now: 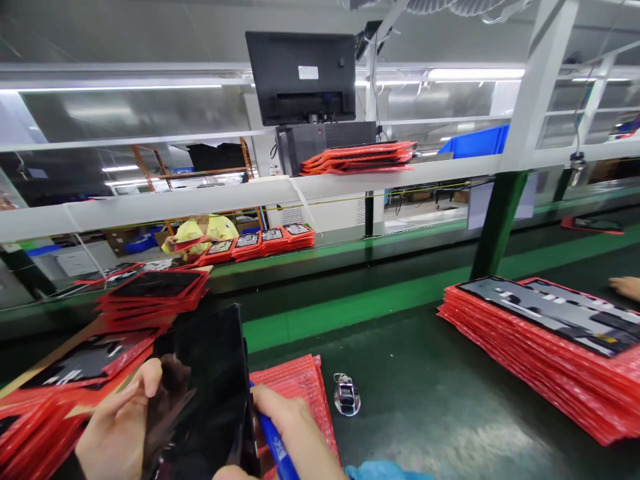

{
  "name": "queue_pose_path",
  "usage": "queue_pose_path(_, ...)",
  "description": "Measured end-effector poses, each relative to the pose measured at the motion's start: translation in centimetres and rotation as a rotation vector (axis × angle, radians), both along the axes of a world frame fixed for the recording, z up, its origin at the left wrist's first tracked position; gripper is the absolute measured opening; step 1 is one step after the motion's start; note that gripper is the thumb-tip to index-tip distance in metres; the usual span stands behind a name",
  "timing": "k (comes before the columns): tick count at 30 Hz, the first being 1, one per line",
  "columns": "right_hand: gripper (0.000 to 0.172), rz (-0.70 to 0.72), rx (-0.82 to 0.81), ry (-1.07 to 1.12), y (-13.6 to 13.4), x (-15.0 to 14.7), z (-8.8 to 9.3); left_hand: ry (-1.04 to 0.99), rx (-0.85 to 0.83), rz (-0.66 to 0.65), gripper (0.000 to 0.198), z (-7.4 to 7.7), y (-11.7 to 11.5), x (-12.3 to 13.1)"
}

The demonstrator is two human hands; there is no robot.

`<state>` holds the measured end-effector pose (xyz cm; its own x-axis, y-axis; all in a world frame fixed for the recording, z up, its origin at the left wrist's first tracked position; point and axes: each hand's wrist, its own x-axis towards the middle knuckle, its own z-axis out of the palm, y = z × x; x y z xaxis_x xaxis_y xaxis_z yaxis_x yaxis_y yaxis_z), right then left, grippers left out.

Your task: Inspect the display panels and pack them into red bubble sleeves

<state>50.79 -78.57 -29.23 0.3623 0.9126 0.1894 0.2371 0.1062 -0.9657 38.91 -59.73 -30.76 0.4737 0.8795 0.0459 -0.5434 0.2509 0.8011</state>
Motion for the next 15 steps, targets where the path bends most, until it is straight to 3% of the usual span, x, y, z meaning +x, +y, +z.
queue_pose_path(9,0.057,-0.038,0.031,-0.146,-0.09,0.24,0.23,-0.027,0.102,0.011,0.023,-0.66,0.50,-0.24)
queue_pose_path(15,0.048,-0.058,-0.006,-0.240,-0.26,0.12,-0.12,-0.054,0.250,0.112,0.027,-0.61,0.51,0.00)
